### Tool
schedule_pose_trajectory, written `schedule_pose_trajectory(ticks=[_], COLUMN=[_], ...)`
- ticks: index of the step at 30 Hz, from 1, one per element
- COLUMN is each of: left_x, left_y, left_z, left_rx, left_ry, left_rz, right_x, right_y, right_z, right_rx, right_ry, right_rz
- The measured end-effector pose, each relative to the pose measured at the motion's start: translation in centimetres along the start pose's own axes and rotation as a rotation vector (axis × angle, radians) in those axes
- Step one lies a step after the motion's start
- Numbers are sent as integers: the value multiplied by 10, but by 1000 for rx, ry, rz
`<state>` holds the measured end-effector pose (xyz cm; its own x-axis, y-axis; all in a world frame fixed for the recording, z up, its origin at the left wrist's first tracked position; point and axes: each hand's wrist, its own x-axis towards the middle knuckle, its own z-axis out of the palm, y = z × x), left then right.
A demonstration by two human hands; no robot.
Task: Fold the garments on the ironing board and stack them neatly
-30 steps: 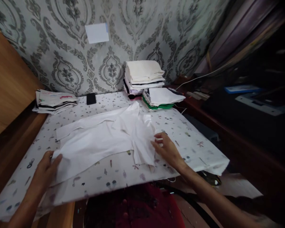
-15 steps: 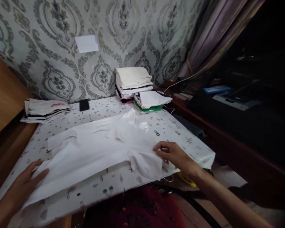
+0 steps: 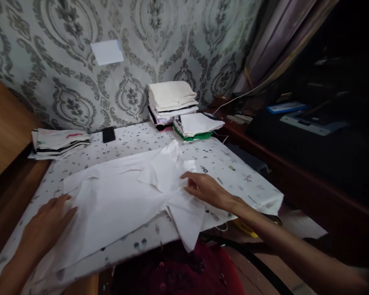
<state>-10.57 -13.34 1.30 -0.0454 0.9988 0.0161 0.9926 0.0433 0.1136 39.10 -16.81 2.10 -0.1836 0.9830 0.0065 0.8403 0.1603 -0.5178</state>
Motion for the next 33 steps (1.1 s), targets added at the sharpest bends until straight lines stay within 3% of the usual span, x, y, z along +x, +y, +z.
schedule_pose_trajectory(ticks=[3, 5, 8, 11, 13, 16, 19, 23, 26, 28, 30, 33], left_x=[18, 32, 52, 67, 76, 94, 125, 181, 212, 220, 219, 204], left_y=[38, 50, 53, 49, 44, 36, 27, 24, 27, 28, 27, 30], left_z=[-9, -10, -7, -5, -8, -18, -37, -53, -43, -28, -12, 7], left_rx=[181, 287, 394, 393, 345, 269, 283, 359, 381, 402, 412, 325], left_ry=[19, -2, -16, -11, -32, -39, 4, 57, 29, 1, 13, 123], left_rz=[178, 237, 244, 220, 197, 145, 120, 197, 237, 232, 186, 146], right_x=[35, 53, 71, 81, 90, 119, 169, 255, 307, 326, 330, 312], right_y=[-10, -13, -12, -7, -3, -2, -6, -11, -6, 1, 8, 17], right_z=[13, 21, 28, 30, 28, 14, -8, -23, -9, 9, 26, 43], right_rx=[-259, -380, -483, -442, -276, 213, 694, 966, 919, 826, 766, 688], right_ry=[-66, -90, -95, -55, 18, 98, 166, 281, 365, 387, 388, 385], right_rz=[-86, -98, -94, -91, -60, 13, 83, 175, 243, 247, 216, 106])
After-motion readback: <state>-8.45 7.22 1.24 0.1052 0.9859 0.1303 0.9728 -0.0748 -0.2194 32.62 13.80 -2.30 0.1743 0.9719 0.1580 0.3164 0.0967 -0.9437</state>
